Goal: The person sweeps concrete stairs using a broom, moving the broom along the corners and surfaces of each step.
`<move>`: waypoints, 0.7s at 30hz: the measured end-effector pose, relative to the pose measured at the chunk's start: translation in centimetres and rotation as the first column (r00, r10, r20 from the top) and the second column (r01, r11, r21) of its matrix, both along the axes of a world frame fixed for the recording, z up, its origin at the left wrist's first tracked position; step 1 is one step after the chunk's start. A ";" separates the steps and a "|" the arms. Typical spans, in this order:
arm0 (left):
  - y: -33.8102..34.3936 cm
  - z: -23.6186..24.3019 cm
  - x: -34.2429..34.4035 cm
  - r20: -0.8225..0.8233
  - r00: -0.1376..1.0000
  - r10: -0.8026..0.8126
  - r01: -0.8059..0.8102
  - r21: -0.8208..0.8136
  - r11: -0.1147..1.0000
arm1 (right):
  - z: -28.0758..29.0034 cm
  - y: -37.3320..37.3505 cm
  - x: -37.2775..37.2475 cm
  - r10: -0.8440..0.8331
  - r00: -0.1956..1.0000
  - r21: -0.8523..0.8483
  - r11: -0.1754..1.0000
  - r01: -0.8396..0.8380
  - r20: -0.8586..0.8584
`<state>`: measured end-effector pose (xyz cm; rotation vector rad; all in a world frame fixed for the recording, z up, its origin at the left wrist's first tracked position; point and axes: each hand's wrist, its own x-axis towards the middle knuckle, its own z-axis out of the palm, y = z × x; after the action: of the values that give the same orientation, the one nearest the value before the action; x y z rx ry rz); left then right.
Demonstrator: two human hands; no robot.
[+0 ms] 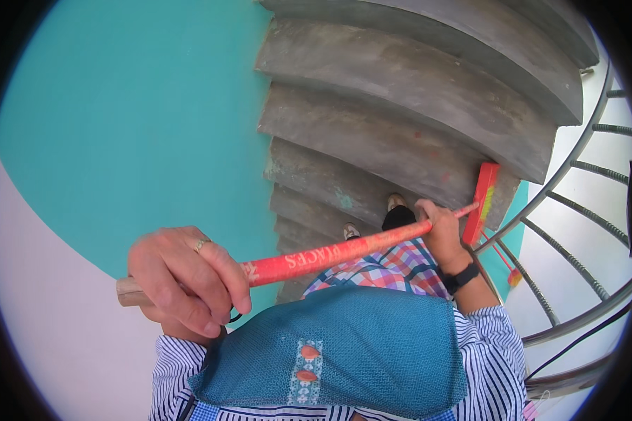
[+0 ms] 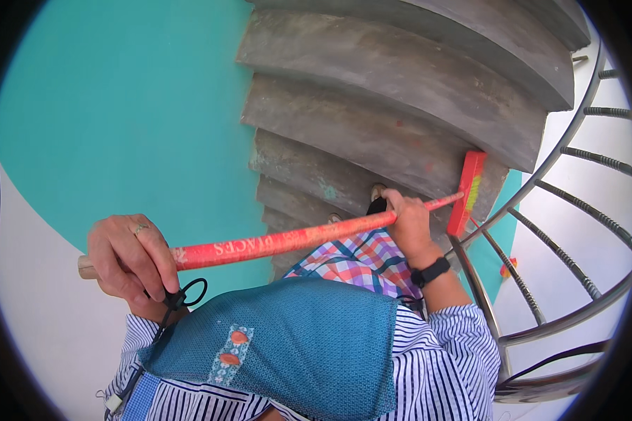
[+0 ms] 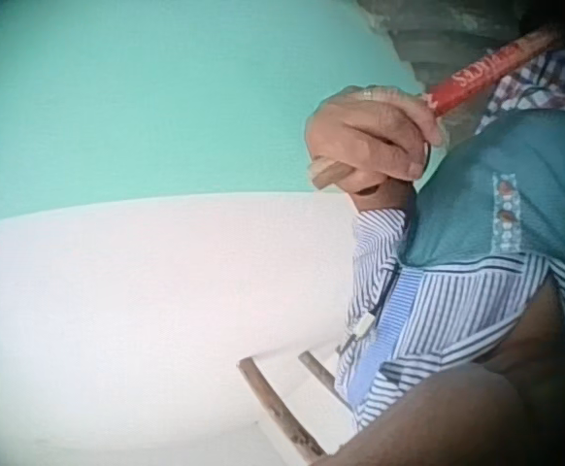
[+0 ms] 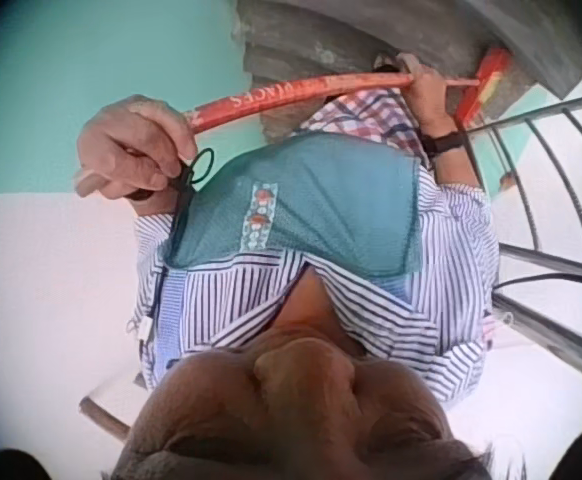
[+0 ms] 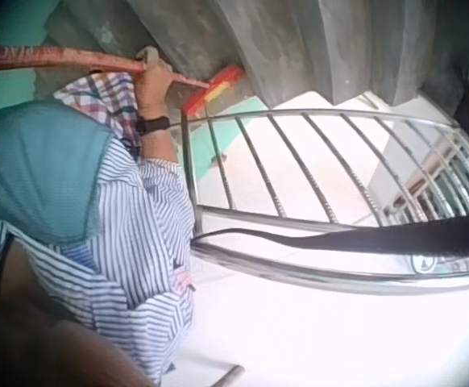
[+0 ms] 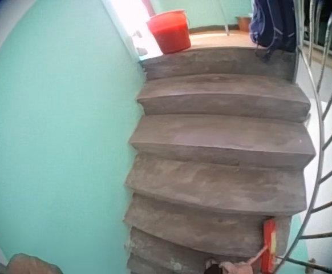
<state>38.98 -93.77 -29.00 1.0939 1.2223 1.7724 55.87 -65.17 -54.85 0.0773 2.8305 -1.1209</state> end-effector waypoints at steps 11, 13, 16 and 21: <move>-13.3 1.7 24.9 -0.305 0.721 0.623 -0.645 0.033 0.763 | -1.2 -11.1 -0.1 0.631 0.758 -0.075 0.758 -0.648 -0.168; -14.2 0.5 24.9 -0.356 0.589 0.725 -0.762 0.055 0.645 | -3.3 -14.9 -4.9 0.665 0.723 -0.061 0.727 -0.684 -0.187; -11.5 -1.5 28.9 -0.458 0.387 0.800 -0.889 0.044 0.455 | -5.0 -18.0 -7.9 0.700 0.662 -0.018 0.683 -0.730 -0.268; -14.4 -5.3 32.9 -0.448 0.267 0.854 -0.933 0.104 0.346 | -6.7 -21.1 -8.5 0.825 0.512 0.108 0.546 -0.830 -0.240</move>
<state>71.92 -108.14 -34.27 0.6555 2.6643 2.1508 47.37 -86.23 -61.52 -1.3915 2.4373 -0.9184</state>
